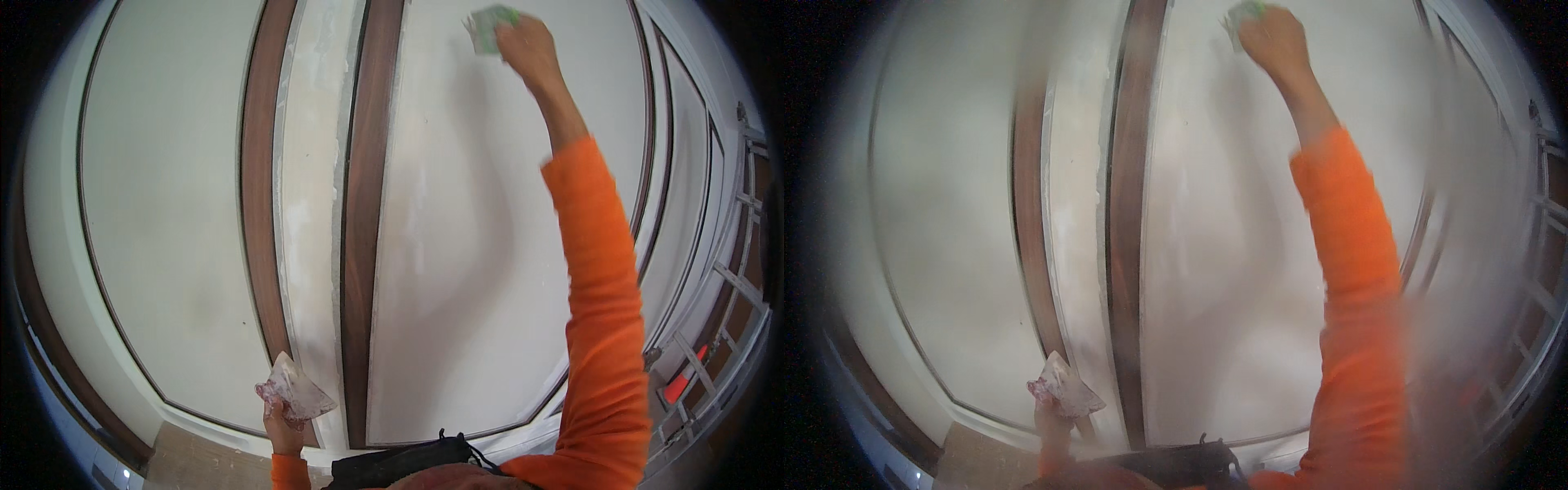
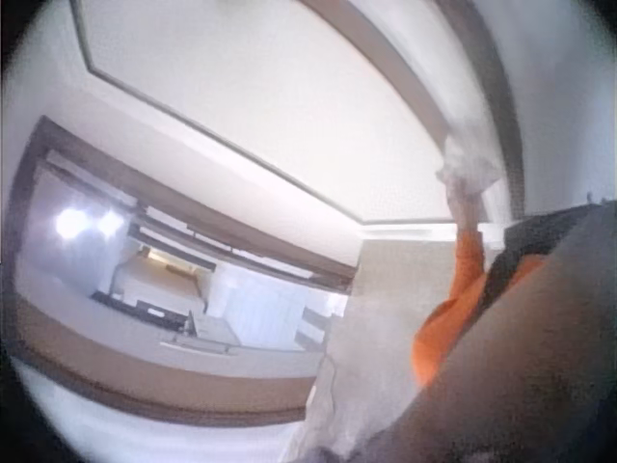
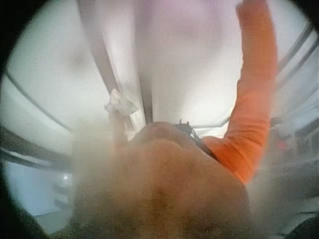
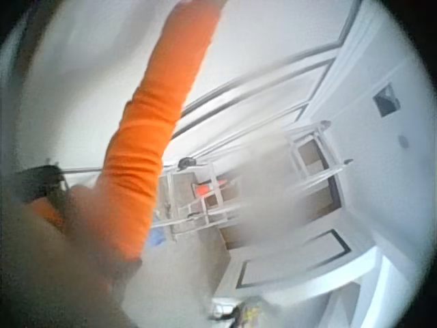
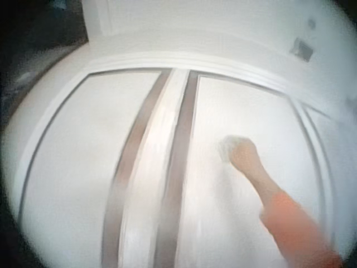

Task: The person applies a white plaster-like substance to a white ceiling with brown trim using a green trowel and a hawk. They repeatedly scoop material from a bucket and spread it along the ceiling seams and panels.

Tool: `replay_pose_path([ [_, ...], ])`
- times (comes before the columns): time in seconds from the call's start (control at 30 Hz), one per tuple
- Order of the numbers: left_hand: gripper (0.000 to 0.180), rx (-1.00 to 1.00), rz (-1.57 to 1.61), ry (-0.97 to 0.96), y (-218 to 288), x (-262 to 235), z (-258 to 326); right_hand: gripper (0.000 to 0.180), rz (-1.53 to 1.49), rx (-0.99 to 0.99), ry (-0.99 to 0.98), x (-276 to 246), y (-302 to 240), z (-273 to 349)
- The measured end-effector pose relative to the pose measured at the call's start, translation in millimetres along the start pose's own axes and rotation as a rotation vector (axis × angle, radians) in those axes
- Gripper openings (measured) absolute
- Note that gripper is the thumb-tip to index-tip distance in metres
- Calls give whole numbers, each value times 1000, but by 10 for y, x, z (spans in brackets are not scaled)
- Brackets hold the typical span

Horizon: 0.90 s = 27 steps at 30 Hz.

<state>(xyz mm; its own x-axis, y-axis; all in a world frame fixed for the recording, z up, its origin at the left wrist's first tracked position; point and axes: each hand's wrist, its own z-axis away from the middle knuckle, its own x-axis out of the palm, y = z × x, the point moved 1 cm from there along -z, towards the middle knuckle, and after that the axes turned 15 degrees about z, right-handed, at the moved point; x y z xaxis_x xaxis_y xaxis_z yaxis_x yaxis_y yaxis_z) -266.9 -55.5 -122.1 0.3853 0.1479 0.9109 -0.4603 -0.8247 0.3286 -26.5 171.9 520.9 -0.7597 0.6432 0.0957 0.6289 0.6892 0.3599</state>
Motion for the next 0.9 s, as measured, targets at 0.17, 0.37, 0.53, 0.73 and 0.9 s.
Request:
replay_pose_path([
  [0.17,44,123,-182,106,-328,-16,-153,22,515,12,-43,680,365,-933],
  [0.37,45,174,-341,175,-387,-540,-307,23,661,148,127,1180,269,-946],
  [0.53,48,32,-358,408,-310,57,-178,21,723,-1,-55,1245,243,-752],
  [0.73,56,80,150,317,-492,-396,-294,19,571,54,-180,396,857,-713],
  [0.9,55,62,-280,198,-492,-577,-271,22,554,-63,91,668,1632,-693],
])
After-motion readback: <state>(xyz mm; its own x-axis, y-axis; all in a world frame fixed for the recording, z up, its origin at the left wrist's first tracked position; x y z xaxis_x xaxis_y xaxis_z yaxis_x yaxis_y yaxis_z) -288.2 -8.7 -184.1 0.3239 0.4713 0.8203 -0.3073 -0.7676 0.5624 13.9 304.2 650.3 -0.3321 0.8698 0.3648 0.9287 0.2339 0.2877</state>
